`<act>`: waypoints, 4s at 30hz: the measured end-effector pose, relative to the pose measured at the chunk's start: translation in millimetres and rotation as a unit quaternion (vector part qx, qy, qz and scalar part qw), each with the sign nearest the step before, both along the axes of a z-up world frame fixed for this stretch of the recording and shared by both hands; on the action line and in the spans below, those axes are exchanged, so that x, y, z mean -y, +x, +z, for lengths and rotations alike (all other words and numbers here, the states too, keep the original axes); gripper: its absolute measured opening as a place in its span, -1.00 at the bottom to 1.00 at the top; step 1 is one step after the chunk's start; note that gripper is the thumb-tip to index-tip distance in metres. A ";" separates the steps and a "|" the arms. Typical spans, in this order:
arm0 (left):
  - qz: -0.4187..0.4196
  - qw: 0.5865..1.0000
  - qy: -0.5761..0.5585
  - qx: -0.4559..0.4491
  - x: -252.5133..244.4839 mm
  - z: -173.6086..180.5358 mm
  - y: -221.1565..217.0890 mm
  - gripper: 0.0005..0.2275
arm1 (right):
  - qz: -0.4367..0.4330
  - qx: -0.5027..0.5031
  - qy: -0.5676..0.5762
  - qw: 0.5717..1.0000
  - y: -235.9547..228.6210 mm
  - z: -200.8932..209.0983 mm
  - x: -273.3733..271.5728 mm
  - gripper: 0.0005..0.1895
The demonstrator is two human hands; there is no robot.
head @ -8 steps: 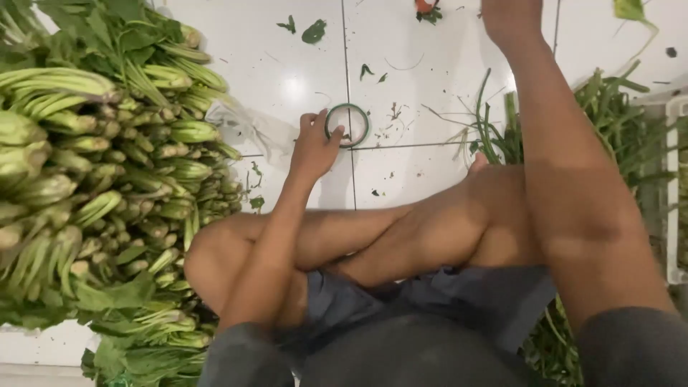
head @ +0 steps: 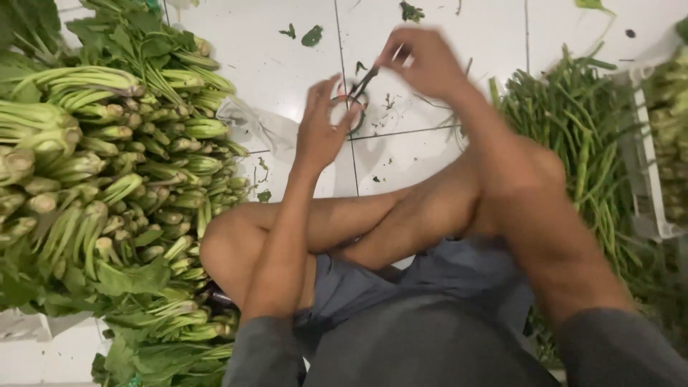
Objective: The person sits on the floor and bundles leafy green vegetables. They use scissors to cut green plastic bands and wrap them around the stems of the vegetable bunches, then place the finished bundles into a white crate.
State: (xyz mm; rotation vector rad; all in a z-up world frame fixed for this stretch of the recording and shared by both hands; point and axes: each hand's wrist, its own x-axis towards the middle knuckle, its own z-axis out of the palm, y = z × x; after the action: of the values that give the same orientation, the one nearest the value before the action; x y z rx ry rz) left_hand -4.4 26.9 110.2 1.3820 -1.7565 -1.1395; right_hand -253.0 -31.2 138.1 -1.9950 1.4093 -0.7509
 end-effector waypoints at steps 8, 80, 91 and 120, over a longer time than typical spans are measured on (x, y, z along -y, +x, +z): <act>-0.118 0.992 -0.038 -0.031 -55.9 45.7 24.1 -0.92 | -0.118 0.063 0.073 0.988 55.3 14.3 -126.1 -0.83; 0.177 0.963 0.040 -0.201 -152.1 4.7 -8.1 -0.85 | -0.075 0.306 0.314 0.895 76.1 8.6 -260.6 -0.50; 0.081 0.971 0.112 -0.198 -190.7 48.5 -46.0 -0.85 | -0.145 0.122 0.158 0.969 37.3 103.8 -326.8 -0.54; -0.540 0.804 -0.186 -0.165 -315.7 260.4 -529.4 -0.90 | -0.725 -0.212 -0.097 0.649 -317.5 242.1 -592.2 -0.76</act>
State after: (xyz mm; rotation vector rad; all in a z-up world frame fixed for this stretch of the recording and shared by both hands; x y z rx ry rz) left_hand -533.9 342.6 370.6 -0.1861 -2.3376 -1.3178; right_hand -570.6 561.0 380.3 -0.6878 3.3231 -1.0303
